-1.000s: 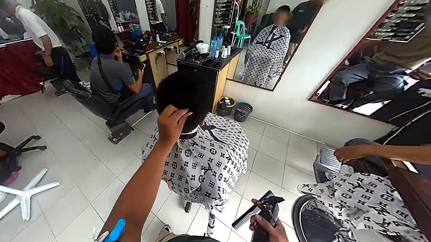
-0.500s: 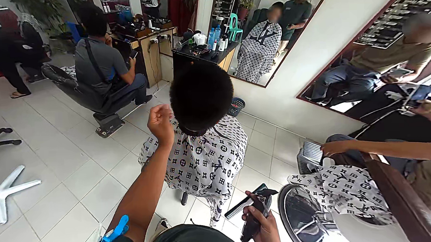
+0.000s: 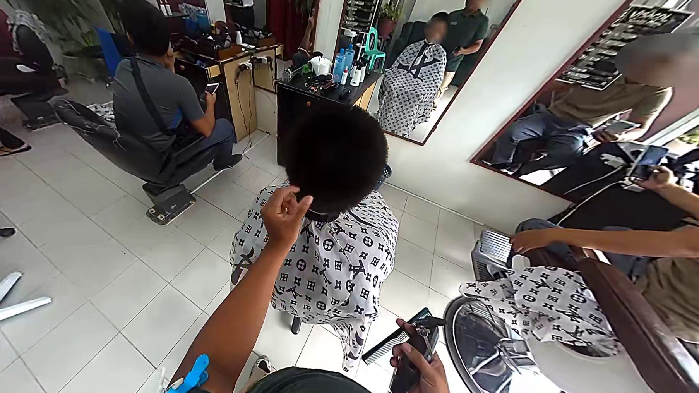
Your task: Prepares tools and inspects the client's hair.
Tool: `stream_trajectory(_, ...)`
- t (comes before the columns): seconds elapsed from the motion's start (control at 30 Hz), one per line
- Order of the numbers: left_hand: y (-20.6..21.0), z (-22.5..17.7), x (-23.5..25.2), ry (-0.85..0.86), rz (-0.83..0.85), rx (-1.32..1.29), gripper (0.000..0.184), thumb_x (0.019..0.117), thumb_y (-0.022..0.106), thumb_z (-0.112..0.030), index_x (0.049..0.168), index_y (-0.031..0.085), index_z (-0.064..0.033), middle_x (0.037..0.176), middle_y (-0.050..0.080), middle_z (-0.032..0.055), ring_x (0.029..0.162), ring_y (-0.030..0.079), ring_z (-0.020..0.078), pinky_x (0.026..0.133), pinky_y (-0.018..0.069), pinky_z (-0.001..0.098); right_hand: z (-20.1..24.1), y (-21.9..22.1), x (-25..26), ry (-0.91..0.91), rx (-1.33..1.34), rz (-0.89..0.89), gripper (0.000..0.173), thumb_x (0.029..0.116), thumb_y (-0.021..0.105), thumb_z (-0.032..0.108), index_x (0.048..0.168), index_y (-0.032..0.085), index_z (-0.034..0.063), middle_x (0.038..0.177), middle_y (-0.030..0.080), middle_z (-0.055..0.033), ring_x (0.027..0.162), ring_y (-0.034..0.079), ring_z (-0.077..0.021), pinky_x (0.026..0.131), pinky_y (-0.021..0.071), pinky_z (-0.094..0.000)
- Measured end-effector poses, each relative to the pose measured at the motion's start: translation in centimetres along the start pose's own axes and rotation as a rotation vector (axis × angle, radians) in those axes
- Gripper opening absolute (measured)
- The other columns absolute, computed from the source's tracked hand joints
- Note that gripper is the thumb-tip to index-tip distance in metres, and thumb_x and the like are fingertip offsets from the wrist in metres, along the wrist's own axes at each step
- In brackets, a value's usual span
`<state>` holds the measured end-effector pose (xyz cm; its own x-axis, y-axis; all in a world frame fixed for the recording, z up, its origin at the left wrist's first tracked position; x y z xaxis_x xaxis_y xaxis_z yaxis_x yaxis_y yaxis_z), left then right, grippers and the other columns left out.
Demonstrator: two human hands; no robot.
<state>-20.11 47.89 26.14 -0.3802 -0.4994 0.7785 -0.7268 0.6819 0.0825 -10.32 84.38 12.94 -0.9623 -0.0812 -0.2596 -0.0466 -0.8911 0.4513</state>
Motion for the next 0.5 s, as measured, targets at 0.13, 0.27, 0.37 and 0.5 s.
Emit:
stream_trajectory(0.13, 1.2, -1.9, 1.8, 0.129, 0.026, 0.140, 0.020, 0.0929, 0.072, -0.013, 0.094, 0.073, 0.0063, 0.074, 0.063, 0.0082, 0.062, 0.056, 0.0082, 0.056, 0.0472, 0.0195, -0.2, -0.2, -0.7, 0.016, -0.016, -0.018, 0.045, 0.0899, 0.053, -0.002, 0.134, 0.050, 0.0034, 0.114, 0.071, -0.0106, 0.065, 0.070, -0.0140, 0.057, 0.0607, -0.0286)
stream_trajectory(0.27, 0.6, -3.1, 0.7, 0.381, 0.151, 0.072, 0.051, 0.1040, 0.046, -0.022, 0.055, 0.052, -0.0061, 0.054, 0.050, 0.0045, 0.051, 0.050, 0.0132, 0.049, 0.0414, 0.0280, -0.2, 0.1, -0.6, 0.000, -0.004, -0.012, 0.045, 0.0899, 0.053, -0.003, 0.134, 0.050, 0.0014, 0.108, 0.072, -0.0126, 0.063, 0.069, -0.0155, 0.057, 0.0609, -0.0291)
stream_trajectory(0.37, -0.7, -1.8, -3.5, 0.396, 0.307, 0.093, 0.058, 0.1087, 0.043, -0.032, 0.059, 0.056, -0.0060, 0.054, 0.053, 0.0064, 0.052, 0.053, 0.0164, 0.052, 0.0438, 0.0305, -0.4, 0.1, -0.6, 0.005, -0.002, -0.005, 0.044, 0.0899, 0.054, -0.001, 0.134, 0.052, 0.0021, 0.107, 0.073, -0.0117, 0.063, 0.070, -0.0152, 0.057, 0.0611, -0.0291)
stream_trajectory(0.5, -1.0, -0.5, -5.0, -0.040, 0.212, 0.116, 0.035, 0.0961, 0.067, -0.024, 0.072, 0.070, 0.0020, 0.063, 0.062, 0.0056, 0.057, 0.057, 0.0072, 0.056, 0.0485, 0.0228, -0.8, 0.4, -1.0, 0.036, -0.008, -0.019, 0.043, 0.0885, 0.055, -0.002, 0.131, 0.052, 0.0035, 0.107, 0.073, -0.0105, 0.063, 0.070, -0.0149, 0.057, 0.0613, -0.0295)
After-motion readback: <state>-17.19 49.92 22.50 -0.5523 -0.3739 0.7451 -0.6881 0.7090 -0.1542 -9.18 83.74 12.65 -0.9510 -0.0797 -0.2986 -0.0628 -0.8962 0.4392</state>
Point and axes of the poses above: each hand's wrist, its own x-axis towards the middle knuckle, its own y-axis out of the palm, z = x × y, the point moved 3 cm from there along x, towards the middle knuckle
